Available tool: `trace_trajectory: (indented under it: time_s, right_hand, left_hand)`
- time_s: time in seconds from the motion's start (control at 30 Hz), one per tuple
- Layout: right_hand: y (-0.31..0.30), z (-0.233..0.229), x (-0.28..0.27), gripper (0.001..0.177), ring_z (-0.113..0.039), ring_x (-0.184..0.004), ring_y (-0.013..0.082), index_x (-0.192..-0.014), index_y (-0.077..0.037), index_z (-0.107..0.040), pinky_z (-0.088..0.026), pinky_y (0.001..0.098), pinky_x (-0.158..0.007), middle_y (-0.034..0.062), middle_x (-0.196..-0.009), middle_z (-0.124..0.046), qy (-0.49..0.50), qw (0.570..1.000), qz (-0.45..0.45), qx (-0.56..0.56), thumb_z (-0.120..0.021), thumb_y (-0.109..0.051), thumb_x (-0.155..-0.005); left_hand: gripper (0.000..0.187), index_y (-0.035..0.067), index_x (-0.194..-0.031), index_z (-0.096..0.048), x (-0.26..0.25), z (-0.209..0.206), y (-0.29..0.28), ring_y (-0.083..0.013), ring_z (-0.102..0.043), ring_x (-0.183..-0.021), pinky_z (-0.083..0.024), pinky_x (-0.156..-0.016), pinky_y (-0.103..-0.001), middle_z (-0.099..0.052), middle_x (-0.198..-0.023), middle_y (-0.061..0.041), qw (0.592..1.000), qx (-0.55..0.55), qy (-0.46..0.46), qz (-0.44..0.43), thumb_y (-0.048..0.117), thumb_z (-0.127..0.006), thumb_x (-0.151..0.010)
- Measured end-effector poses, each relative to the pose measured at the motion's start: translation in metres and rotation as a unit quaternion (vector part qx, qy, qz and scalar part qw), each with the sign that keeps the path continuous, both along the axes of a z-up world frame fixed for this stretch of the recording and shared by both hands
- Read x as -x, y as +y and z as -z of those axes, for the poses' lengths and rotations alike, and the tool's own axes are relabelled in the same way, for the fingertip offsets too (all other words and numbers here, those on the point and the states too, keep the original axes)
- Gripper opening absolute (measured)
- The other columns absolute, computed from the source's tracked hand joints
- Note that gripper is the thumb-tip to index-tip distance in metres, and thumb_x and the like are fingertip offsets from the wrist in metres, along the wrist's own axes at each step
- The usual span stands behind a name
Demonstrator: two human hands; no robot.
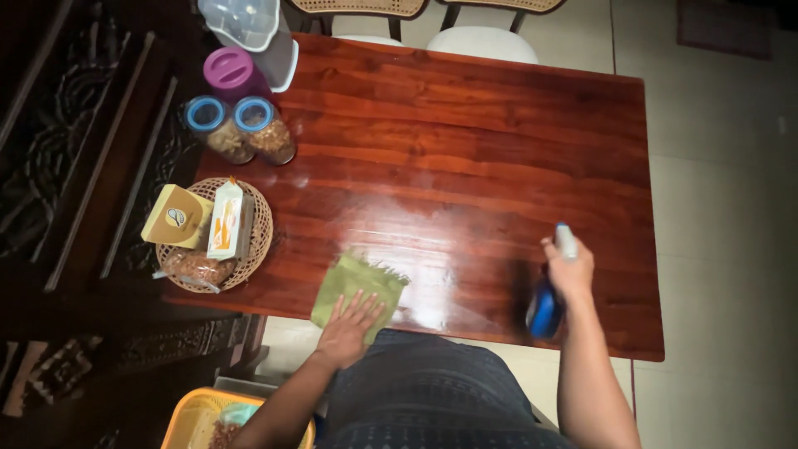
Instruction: Spraying a wooden dining table with cleaner and wiping it down with a cloth.
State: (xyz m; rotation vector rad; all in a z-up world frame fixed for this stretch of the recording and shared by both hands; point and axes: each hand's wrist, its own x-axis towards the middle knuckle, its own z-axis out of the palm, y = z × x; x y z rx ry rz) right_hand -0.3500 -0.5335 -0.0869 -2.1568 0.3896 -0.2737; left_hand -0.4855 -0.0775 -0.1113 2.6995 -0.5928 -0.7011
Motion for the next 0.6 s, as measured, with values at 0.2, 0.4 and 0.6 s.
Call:
trace_trajectory:
  time_s: [0.2, 0.4, 0.6]
  right_hand:
    - [0.052, -0.053, -0.039, 0.023, -0.060, -0.061, 0.0107, -0.106, -0.004, -0.070, -0.051, 0.0301, -0.054, 0.0002, -0.077, -0.064, 0.038, 0.986, -0.049, -0.157, -0.077, -0.020, -0.091]
    - [0.136, -0.073, -0.096, 0.025, -0.062, -0.066, 0.0129, -0.107, -0.005, -0.071, -0.052, 0.0305, -0.059, 0.0033, -0.078, -0.068, -0.026, 0.978, -0.180, -0.102, -0.078, -0.023, -0.091]
    - [0.165, -0.077, -0.118, 0.025, -0.063, -0.066, 0.0168, -0.093, -0.003, -0.067, -0.052, 0.0348, -0.061, 0.0074, -0.075, -0.066, -0.077, 0.966, -0.237, -0.073, -0.077, -0.026, -0.093]
  left_hand:
    - [0.103, 0.021, -0.163, -0.010, 0.002, -0.007, 0.011, -0.0287, -0.002, -0.158, -0.001, -0.125, -0.056, -0.008, -0.172, -0.002, 0.994, -0.092, 0.012, -0.060, 0.035, -0.074, -0.083]
    - [0.104, 0.022, -0.163, -0.009, 0.008, 0.000, 0.030, -0.0270, -0.004, -0.158, -0.003, -0.125, -0.061, -0.007, -0.172, 0.000, 0.986, -0.127, 0.003, -0.104, 0.035, -0.073, -0.083]
    - [0.099, 0.020, -0.164, -0.008, 0.005, -0.007, 0.033, -0.0288, -0.003, -0.159, -0.001, -0.124, -0.063, -0.005, -0.173, -0.001, 0.983, -0.157, 0.007, -0.093, 0.042, -0.067, -0.088]
